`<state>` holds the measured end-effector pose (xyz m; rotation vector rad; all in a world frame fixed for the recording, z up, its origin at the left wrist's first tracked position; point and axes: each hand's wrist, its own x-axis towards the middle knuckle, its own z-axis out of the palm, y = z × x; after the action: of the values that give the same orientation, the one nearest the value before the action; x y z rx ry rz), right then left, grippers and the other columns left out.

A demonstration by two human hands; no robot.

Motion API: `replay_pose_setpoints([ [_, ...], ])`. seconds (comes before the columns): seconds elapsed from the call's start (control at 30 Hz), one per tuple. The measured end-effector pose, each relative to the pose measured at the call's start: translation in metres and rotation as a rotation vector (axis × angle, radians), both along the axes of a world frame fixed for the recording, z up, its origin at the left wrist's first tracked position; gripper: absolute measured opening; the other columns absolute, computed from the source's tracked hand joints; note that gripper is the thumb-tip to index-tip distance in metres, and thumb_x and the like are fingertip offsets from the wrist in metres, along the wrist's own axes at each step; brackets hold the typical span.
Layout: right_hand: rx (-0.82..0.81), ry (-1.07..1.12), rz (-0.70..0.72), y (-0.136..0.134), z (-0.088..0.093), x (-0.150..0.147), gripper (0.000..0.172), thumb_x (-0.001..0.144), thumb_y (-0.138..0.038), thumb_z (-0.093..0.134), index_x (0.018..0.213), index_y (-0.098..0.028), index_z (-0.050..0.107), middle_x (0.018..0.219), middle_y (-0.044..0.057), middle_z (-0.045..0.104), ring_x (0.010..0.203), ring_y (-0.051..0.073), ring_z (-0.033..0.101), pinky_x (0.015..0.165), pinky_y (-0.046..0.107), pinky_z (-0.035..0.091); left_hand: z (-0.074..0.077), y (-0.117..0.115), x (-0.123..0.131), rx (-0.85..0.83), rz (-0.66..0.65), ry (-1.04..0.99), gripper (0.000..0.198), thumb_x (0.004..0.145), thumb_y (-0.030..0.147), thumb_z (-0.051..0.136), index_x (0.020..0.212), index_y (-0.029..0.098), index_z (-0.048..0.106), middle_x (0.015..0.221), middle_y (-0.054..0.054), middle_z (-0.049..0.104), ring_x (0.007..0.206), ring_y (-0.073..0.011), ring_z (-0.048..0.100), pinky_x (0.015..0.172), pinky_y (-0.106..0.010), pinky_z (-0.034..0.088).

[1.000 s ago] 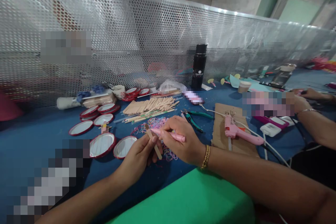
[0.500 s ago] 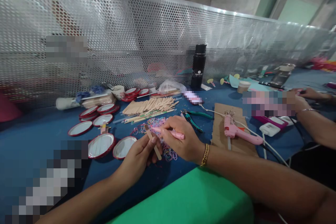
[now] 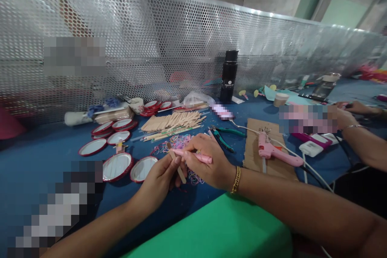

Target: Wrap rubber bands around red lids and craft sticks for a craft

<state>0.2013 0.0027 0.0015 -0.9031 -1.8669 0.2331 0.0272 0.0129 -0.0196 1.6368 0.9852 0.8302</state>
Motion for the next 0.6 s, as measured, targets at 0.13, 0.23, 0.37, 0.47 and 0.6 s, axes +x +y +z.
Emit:
replay_pose_setpoints([
  [0.13, 0.005, 0.039, -0.023, 0.0022, 0.0009, 0.0, 0.018, 0.089, -0.021, 0.052, 0.071, -0.021, 0.054, 0.068, -0.003, 0.062, 0.069, 0.014, 0.054, 0.077, 0.03, 0.04, 0.0009, 0.0002, -0.0009, 0.002, -0.008, 0.015, 0.043, 0.092, 0.057, 0.046, 0.075, 0.019, 0.056, 0.056, 0.003, 0.055, 0.047, -0.0103, 0.045, 0.043, -0.021, 0.033],
  [0.23, 0.008, 0.054, -0.018, 0.0006, 0.002, -0.001, 0.018, 0.088, -0.02, 0.052, 0.07, -0.021, 0.055, 0.068, -0.002, 0.062, 0.069, 0.014, 0.055, 0.077, 0.029, 0.04, 0.0006, 0.0005, -0.0012, -0.009, -0.004, 0.01, 0.043, 0.092, 0.056, 0.046, 0.075, 0.019, 0.056, 0.056, 0.003, 0.055, 0.047, -0.0102, 0.045, 0.043, -0.021, 0.032],
  [0.37, 0.01, 0.026, 0.006, -0.0027, 0.0019, -0.0019, 0.017, 0.088, -0.02, 0.053, 0.072, -0.021, 0.058, 0.072, -0.002, 0.065, 0.073, 0.014, 0.056, 0.081, 0.03, 0.04, 0.0009, 0.0, 0.0001, -0.011, 0.0, -0.015, 0.044, 0.091, 0.058, 0.048, 0.072, 0.019, 0.056, 0.053, 0.004, 0.053, 0.046, -0.0097, 0.042, 0.043, -0.021, 0.029],
  [0.47, -0.001, -0.007, 0.016, -0.0026, 0.0005, -0.0016, 0.014, 0.088, -0.02, 0.053, 0.077, -0.022, 0.06, 0.075, -0.002, 0.066, 0.075, 0.014, 0.056, 0.082, 0.03, 0.04, 0.0023, -0.0009, 0.0013, -0.02, -0.008, -0.033, 0.044, 0.089, 0.059, 0.049, 0.072, 0.019, 0.056, 0.053, 0.004, 0.052, 0.046, -0.0098, 0.042, 0.042, -0.022, 0.028],
  [0.6, 0.012, 0.0, 0.013, 0.0007, -0.0008, 0.0001, 0.015, 0.089, -0.021, 0.053, 0.075, -0.021, 0.059, 0.074, -0.002, 0.065, 0.074, 0.014, 0.056, 0.081, 0.03, 0.04, 0.0038, -0.0015, 0.001, -0.02, 0.002, 0.004, 0.043, 0.089, 0.059, 0.048, 0.073, 0.02, 0.056, 0.053, 0.004, 0.053, 0.046, -0.0104, 0.043, 0.043, -0.022, 0.03],
])
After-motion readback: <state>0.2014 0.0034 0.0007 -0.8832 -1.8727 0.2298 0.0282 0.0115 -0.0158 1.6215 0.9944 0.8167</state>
